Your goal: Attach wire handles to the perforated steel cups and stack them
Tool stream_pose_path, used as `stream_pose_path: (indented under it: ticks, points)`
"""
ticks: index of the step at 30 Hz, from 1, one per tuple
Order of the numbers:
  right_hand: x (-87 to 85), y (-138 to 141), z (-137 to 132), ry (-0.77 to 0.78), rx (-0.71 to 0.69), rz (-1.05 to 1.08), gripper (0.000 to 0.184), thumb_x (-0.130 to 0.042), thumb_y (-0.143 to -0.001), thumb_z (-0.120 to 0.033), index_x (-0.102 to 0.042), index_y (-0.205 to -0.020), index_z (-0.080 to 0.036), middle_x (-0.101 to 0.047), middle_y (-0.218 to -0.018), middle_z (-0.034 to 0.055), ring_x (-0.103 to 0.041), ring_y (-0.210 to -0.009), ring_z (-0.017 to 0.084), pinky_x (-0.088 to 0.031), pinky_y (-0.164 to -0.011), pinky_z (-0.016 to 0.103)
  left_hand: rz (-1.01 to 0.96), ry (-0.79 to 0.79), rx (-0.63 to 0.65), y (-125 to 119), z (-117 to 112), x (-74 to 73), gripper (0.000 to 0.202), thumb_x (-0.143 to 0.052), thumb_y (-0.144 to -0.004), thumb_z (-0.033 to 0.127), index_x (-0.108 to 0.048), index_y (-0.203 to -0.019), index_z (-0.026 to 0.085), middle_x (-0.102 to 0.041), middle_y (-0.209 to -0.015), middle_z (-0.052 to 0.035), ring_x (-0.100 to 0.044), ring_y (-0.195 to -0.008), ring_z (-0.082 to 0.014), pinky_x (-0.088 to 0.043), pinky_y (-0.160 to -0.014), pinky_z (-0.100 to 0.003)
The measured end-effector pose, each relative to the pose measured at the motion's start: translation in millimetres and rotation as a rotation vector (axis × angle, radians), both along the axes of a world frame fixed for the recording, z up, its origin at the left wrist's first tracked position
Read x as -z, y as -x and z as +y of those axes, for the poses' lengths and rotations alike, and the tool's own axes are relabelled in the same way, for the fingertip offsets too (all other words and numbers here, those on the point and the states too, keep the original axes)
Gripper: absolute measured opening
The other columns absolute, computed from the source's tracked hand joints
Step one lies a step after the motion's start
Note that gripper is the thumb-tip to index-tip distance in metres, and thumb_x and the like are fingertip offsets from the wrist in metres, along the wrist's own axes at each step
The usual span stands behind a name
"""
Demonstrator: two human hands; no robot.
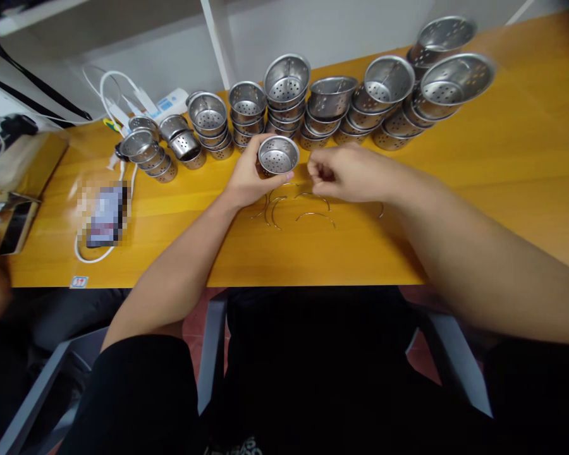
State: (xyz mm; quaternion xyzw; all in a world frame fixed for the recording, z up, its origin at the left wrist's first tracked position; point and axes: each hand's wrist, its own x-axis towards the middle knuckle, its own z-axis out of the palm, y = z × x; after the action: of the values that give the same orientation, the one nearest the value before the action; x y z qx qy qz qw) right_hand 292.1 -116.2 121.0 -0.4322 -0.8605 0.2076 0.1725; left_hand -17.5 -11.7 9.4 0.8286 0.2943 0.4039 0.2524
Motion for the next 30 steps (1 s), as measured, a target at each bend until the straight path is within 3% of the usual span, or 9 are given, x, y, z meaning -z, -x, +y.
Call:
stream_pose_path:
  ticks: [4,7,12,18,21,26,30]
  points:
    - [2.7,-10.5,4.4,-0.041,0.015,0.167,0.013,-0.081,-0.104,-0.018,-0.074,-0.108,-0.027,-0.084,-0.096,0.0070,-0.077,-0.085,0.029,-0.063,-0.089,0.047,-0.042,-0.018,0.037,1.1,8.8,8.0,0.113,-0.096,-0.095,0.100,-0.055,-0.174,0.030,-0.073,-0.172,-0.0151,-0.079,-0.164,-0.0388,-0.066,-0.145,-0.061]
    - [6.3,-15.4,7.5,-0.115,0.047,0.265,0.003,-0.083,-0.116,-0.030,-0.081,-0.117,-0.029,-0.087,-0.107,0.0103,-0.081,-0.095,0.033,-0.069,-0.098,0.053,-0.056,-0.023,0.057,2.8,12.2,10.7,0.108,-0.097,-0.100,0.092,-0.054,-0.177,0.030,-0.072,-0.175,-0.0159,-0.078,-0.165,-0.0382,-0.065,-0.147,-0.061]
    - [8.6,-16.9,10.0,-0.235,0.131,0.343,0.021,-0.087,-0.124,-0.052,-0.083,-0.117,-0.032,-0.087,-0.118,0.0153,-0.083,-0.107,0.038,-0.067,-0.107,0.058,-0.081,-0.011,0.093,3.5,16.6,15.5,0.104,-0.097,-0.103,0.084,-0.050,-0.180,0.032,-0.069,-0.178,-0.0160,-0.079,-0.165,-0.0376,-0.066,-0.146,-0.061]
    - [22.9,-14.4,17.1,-0.192,0.176,0.460,0.042,-0.087,-0.123,-0.072,-0.081,-0.116,-0.031,-0.080,-0.099,0.0106,-0.066,-0.081,0.026,-0.056,-0.077,0.048,-0.122,0.001,0.102,2.1,19.9,20.7,0.110,-0.097,-0.101,0.088,-0.046,-0.181,0.034,-0.068,-0.174,-0.0142,-0.081,-0.159,-0.0349,-0.068,-0.142,-0.060]
    - [31.0,-14.8,22.1,-0.144,0.177,0.513,0.050,-0.089,-0.121,-0.081,-0.081,-0.115,-0.032,-0.074,-0.090,0.0072,-0.057,-0.074,0.023,-0.051,-0.071,0.046,-0.137,-0.002,0.124,1.3,18.6,16.8,0.111,-0.098,-0.098,0.091,-0.049,-0.180,0.034,-0.069,-0.174,-0.0136,-0.081,-0.159,-0.0352,-0.069,-0.141,-0.058]
    - [37.4,-15.5,28.2,-0.114,0.190,0.625,0.050,-0.102,-0.115,-0.076,-0.078,-0.108,-0.033,-0.068,-0.078,0.0028,-0.054,-0.069,0.022,-0.047,-0.067,0.045,-0.154,-0.007,0.171,2.0,18.5,11.4,0.113,-0.097,-0.097,0.095,-0.052,-0.182,0.035,-0.069,-0.178,-0.0141,-0.078,-0.167,-0.0388,-0.067,-0.145,-0.061]
    - [39.0,-13.9,31.0,-0.112,0.189,0.694,0.055,-0.108,-0.110,-0.075,-0.077,-0.101,-0.030,-0.063,-0.072,0.0000,-0.046,-0.061,0.017,-0.038,-0.061,0.043,-0.150,0.025,0.196,4.6,21.2,14.1,0.116,-0.095,-0.098,0.096,-0.050,-0.185,0.034,-0.067,-0.179,-0.0153,-0.075,-0.171,-0.0403,-0.063,-0.149,-0.067]
